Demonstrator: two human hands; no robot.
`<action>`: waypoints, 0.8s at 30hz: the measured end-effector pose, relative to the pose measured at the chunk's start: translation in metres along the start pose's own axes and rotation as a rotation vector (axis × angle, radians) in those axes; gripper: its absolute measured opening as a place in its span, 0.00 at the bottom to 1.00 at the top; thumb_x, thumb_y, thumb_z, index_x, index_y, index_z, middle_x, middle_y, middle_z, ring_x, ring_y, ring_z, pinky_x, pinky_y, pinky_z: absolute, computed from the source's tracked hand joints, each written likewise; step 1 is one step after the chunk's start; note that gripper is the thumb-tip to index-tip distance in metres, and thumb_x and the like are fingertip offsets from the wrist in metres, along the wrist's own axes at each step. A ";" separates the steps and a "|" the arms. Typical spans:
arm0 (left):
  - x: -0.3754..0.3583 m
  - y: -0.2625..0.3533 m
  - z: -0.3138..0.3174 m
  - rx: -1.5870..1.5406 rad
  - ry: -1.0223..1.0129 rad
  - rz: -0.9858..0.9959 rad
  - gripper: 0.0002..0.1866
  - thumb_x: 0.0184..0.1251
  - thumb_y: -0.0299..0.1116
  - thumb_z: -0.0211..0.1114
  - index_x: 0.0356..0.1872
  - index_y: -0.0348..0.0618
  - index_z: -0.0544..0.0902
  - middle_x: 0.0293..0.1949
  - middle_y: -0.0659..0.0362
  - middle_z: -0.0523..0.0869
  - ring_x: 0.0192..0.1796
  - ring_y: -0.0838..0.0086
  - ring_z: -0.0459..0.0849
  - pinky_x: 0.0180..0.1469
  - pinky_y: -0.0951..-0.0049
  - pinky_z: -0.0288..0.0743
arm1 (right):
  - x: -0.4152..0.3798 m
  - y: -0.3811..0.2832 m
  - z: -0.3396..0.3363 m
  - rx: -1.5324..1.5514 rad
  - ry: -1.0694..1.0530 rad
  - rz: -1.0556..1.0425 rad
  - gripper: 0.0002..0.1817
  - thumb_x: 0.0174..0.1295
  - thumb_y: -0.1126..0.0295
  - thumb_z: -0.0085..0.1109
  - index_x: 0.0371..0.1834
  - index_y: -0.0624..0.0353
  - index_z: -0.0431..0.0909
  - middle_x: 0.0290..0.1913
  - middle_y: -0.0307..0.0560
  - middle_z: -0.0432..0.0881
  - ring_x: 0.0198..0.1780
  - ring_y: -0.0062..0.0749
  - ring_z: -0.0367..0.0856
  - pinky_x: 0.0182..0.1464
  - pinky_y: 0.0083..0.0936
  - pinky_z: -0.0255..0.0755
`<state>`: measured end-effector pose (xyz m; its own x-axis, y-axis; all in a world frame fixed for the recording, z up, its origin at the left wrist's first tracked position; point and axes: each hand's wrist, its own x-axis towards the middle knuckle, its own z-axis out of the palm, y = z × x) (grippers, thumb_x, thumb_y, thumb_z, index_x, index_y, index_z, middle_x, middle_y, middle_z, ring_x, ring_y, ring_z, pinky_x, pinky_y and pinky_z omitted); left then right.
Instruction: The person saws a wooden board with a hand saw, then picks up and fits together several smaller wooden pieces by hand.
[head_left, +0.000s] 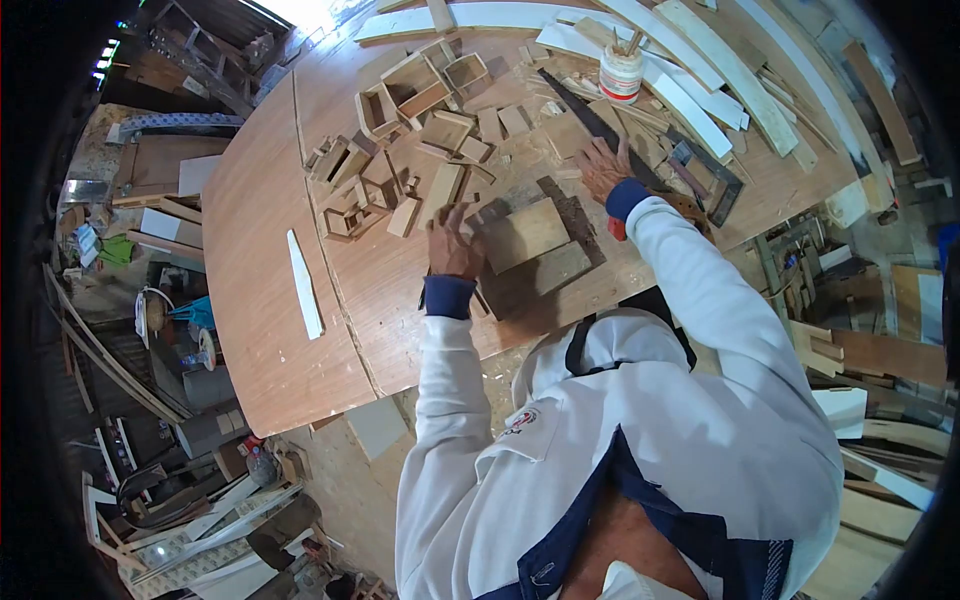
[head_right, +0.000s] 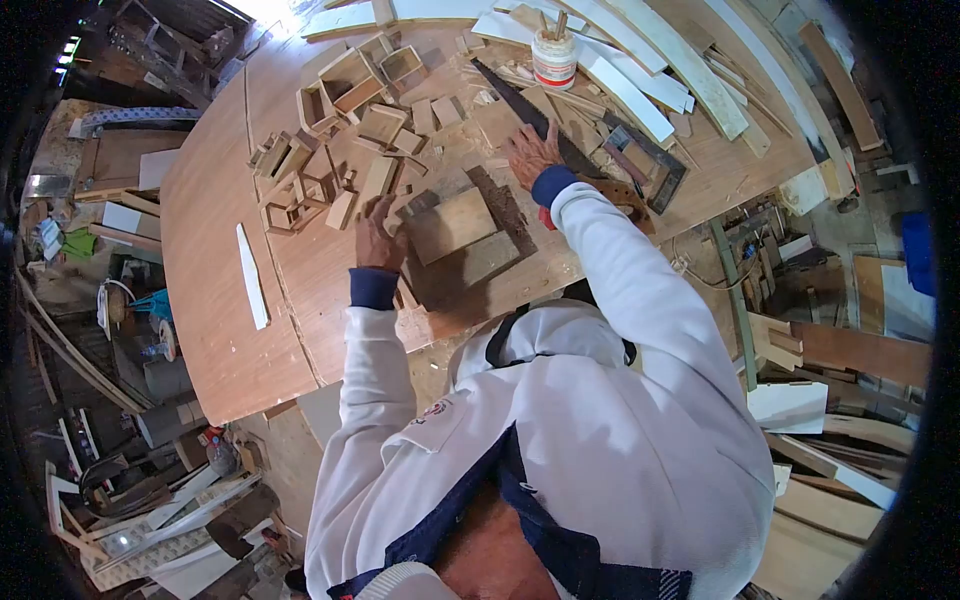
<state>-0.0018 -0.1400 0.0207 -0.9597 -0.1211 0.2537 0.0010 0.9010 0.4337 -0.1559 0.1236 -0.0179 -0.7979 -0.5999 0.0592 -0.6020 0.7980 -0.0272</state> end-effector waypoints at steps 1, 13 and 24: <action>-0.005 0.002 0.002 -0.037 -0.016 0.032 0.27 0.52 0.30 0.70 0.56 0.40 0.77 0.55 0.46 0.78 0.58 0.49 0.74 0.63 0.57 0.66 | -0.001 0.000 -0.004 0.035 -0.060 0.025 0.13 0.61 0.67 0.55 0.49 0.54 0.76 0.55 0.44 0.77 0.64 0.42 0.69 0.67 0.71 0.45; -0.042 0.001 0.031 -0.156 0.067 -0.051 0.34 0.56 0.34 0.69 0.64 0.35 0.68 0.57 0.42 0.77 0.61 0.46 0.71 0.66 0.53 0.61 | -0.001 -0.083 -0.021 0.616 0.149 -0.303 0.12 0.51 0.70 0.65 0.40 0.53 0.79 0.41 0.45 0.80 0.48 0.47 0.78 0.49 0.39 0.74; -0.014 0.033 0.015 -0.051 0.018 0.031 0.27 0.54 0.32 0.67 0.58 0.43 0.76 0.58 0.49 0.78 0.60 0.51 0.73 0.63 0.54 0.64 | -0.033 -0.058 -0.021 0.695 0.145 -0.007 0.27 0.48 0.66 0.69 0.55 0.55 0.76 0.56 0.54 0.75 0.59 0.52 0.71 0.63 0.41 0.68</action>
<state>0.0075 -0.1025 0.0190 -0.9539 -0.1015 0.2826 0.0451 0.8820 0.4690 -0.0941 0.0987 0.0029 -0.8106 -0.5530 0.1927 -0.5262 0.5433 -0.6541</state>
